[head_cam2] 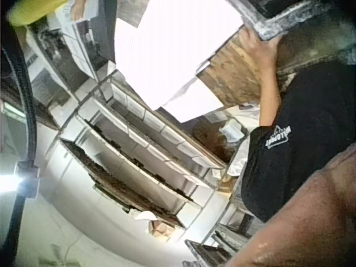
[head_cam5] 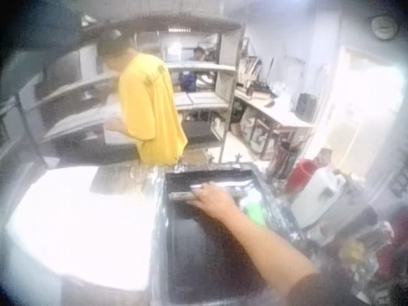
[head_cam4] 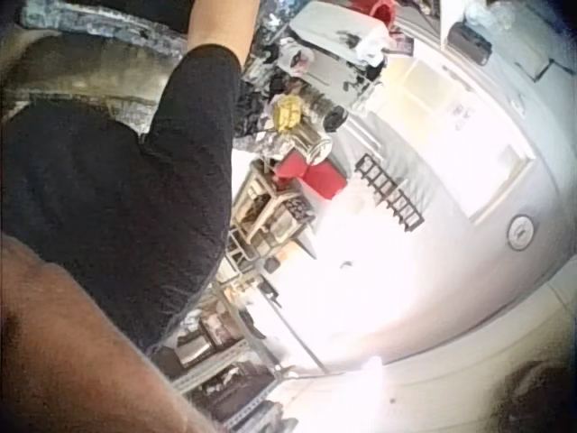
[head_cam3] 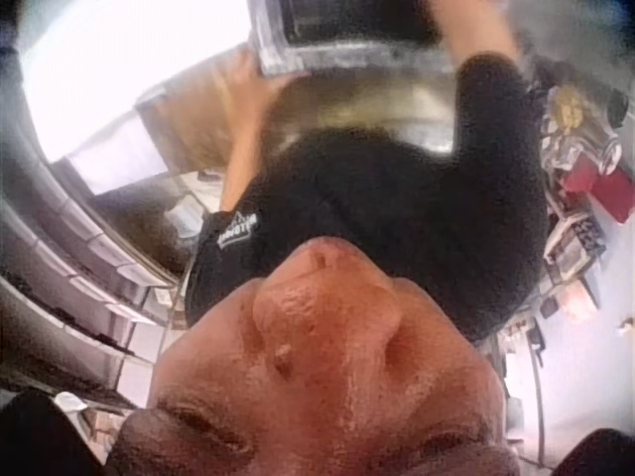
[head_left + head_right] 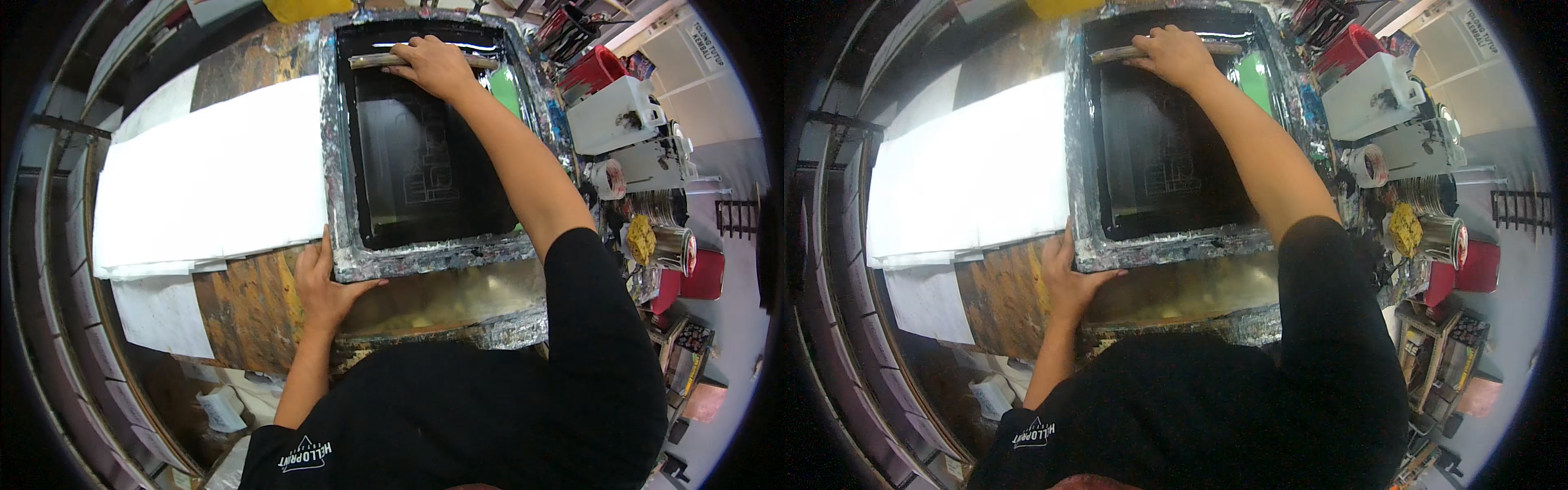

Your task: The person performs screen printing on sheets of white paper, applying black ink using a squeegee and then stacking the printed sheets to the side.

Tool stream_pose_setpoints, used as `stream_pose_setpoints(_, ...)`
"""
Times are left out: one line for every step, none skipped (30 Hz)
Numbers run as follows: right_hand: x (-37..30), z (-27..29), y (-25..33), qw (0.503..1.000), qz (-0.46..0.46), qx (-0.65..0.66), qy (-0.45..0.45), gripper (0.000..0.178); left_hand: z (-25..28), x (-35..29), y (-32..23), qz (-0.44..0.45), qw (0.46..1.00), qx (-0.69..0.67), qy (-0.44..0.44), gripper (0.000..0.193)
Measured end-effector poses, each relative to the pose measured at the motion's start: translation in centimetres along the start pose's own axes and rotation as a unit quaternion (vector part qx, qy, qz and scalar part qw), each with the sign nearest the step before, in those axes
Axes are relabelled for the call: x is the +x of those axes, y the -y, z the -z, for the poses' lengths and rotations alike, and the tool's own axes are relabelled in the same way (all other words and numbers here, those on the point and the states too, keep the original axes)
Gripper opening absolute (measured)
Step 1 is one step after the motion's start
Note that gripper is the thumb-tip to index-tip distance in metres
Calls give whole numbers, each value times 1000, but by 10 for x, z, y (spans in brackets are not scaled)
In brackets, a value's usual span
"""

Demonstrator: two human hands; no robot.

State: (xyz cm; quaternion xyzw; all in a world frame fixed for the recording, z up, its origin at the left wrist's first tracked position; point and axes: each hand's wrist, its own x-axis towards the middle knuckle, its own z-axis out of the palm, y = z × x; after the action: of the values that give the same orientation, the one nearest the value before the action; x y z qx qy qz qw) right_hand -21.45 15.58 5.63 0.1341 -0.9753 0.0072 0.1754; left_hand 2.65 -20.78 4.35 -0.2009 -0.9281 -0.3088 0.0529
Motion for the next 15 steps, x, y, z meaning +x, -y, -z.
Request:
stream_pose_setpoints(-12,2,9,1000,5,-4,-27,37,0,0,0,-4,1000,-4,-3,127)
stream_pose_setpoints(-28,5,18,999,15,-2,-38,37,-1,0,0,-10,1000,-9,-6,127)
stream_pose_setpoints(-44,8,28,1000,13,4,-23,37,-1,-1,0,-11,1000,-8,-8,127)
stream_pose_setpoints(-63,12,38,999,15,9,-27,37,-1,-1,0,-14,1000,-8,-10,127)
stream_pose_setpoints(-84,19,50,998,27,15,-56,37,-1,-1,1,-18,1000,-8,-13,127)
stream_pose_setpoints(-105,29,64,999,13,35,-30,38,-1,-1,0,-10,1000,-14,-13,125)
stream_pose_setpoints(-127,41,79,996,21,61,-61,39,0,-1,0,-19,1000,-11,-15,125)
stream_pose_setpoints(-150,55,95,996,13,73,-43,42,0,-1,0,-21,999,-16,-19,124)
stream_pose_setpoints(-170,70,111,997,5,77,-23,43,0,-2,0,-24,999,-18,-25,123)
stream_pose_setpoints(-189,85,127,997,-6,78,3,45,0,-2,0,-22,999,-18,-23,121)
stream_pose_setpoints(-204,101,139,996,-2,84,33,47,-1,-2,-1,-16,999,-21,-25,121)
stream_pose_setpoints(-213,116,150,994,-5,89,69,48,-1,-2,-1,-20,999,-26,-34,120)
stream_pose_setpoints(-217,128,157,989,-12,96,110,50,-1,-2,-3,-30,998,-31,-43,120)
stream_pose_setpoints(-213,137,158,986,-16,106,131,43,0,-3,-4,-31,998,-25,-45,119)
stream_pose_setpoints(-211,146,160,989,-24,98,112,41,2,-2,-7,-23,998,-44,-36,119)
